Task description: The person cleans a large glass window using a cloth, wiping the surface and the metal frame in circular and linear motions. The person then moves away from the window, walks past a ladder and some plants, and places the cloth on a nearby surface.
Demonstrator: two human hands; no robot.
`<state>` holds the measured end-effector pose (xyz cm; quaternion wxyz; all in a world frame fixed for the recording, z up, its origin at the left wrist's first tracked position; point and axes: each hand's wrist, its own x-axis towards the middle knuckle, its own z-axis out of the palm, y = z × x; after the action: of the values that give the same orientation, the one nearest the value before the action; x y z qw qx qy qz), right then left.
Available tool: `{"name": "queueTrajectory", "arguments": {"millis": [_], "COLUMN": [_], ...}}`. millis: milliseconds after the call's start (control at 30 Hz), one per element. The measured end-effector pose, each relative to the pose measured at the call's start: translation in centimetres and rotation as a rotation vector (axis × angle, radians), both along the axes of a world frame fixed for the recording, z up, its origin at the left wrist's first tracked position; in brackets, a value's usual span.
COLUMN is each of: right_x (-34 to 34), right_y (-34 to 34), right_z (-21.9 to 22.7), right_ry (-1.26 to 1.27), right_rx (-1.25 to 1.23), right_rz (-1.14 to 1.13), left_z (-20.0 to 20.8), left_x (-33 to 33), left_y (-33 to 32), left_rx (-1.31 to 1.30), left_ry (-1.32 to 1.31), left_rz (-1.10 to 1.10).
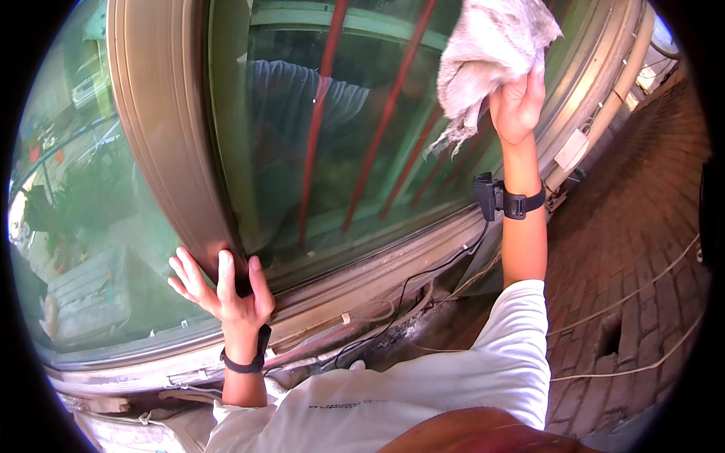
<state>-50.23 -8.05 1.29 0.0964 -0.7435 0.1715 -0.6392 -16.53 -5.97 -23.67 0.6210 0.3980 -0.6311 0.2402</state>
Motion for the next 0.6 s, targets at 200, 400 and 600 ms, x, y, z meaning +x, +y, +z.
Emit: {"name": "queueTrajectory", "arguments": {"millis": [200,400,600], "right_x": [-2.9,2.8,10.5], "right_y": [-0.5,2.4,10.1], "right_z": [0.3,1.9,9.5], "right_ry": [0.543,0.556,0.822], "right_rx": [-0.268,-0.41,0.053], "right_rz": [-0.618,-1.232,-1.149], "left_z": [0.0,0.2,0.3], "left_x": [-0.5,-0.1,-0.1], "left_y": [-0.1,-0.2,0.0], "left_rx": [-0.006,-0.031,-0.023], "left_ry": [0.003,0.0,0.001], "left_rz": [-0.027,0.0,-0.002]}}
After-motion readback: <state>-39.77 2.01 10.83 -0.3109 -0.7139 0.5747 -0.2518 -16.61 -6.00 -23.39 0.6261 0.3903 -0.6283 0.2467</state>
